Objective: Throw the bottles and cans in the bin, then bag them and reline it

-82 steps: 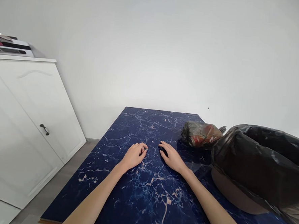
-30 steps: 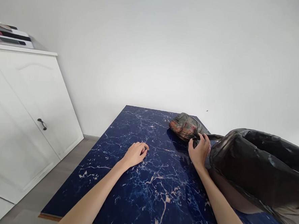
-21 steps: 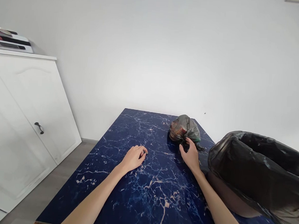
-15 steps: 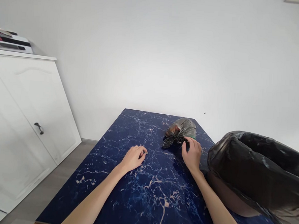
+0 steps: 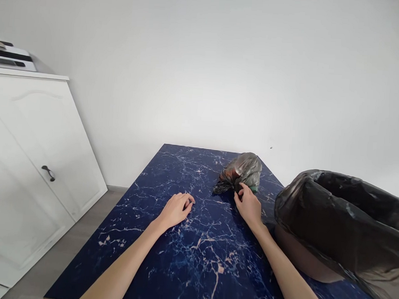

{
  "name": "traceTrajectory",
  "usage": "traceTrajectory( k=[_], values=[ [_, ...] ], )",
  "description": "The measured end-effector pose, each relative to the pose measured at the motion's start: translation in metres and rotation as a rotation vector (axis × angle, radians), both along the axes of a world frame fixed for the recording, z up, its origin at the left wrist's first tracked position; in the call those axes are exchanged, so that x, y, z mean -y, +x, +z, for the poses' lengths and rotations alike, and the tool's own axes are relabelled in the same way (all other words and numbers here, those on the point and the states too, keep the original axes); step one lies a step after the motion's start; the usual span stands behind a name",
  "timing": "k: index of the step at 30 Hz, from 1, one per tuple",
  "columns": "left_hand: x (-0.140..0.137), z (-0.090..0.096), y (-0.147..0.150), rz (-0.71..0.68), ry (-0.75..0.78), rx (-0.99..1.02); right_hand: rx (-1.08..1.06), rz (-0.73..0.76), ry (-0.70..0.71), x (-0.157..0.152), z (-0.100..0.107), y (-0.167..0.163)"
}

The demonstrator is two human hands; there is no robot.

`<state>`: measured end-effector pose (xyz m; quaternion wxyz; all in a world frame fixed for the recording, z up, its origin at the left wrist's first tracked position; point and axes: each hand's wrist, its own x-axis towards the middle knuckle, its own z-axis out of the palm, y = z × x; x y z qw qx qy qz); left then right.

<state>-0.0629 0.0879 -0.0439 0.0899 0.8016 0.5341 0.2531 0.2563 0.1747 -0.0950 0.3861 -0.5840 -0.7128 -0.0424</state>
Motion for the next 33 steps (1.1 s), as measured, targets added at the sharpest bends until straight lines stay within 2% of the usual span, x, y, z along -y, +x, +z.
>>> traceTrajectory(
  k=[15, 27, 33],
  values=[
    [0.001, 0.001, 0.0, -0.007, 0.02, 0.004, -0.017, -0.07, -0.157, 0.009, 0.011, -0.004],
    [0.0, -0.001, -0.001, -0.012, 0.015, 0.005, -0.119, -0.049, -0.182, 0.013, 0.021, -0.008],
    [0.0, -0.002, -0.001, -0.013, 0.02, 0.003, -0.08, -0.065, -0.22, 0.013, 0.016, -0.004]
  ],
)
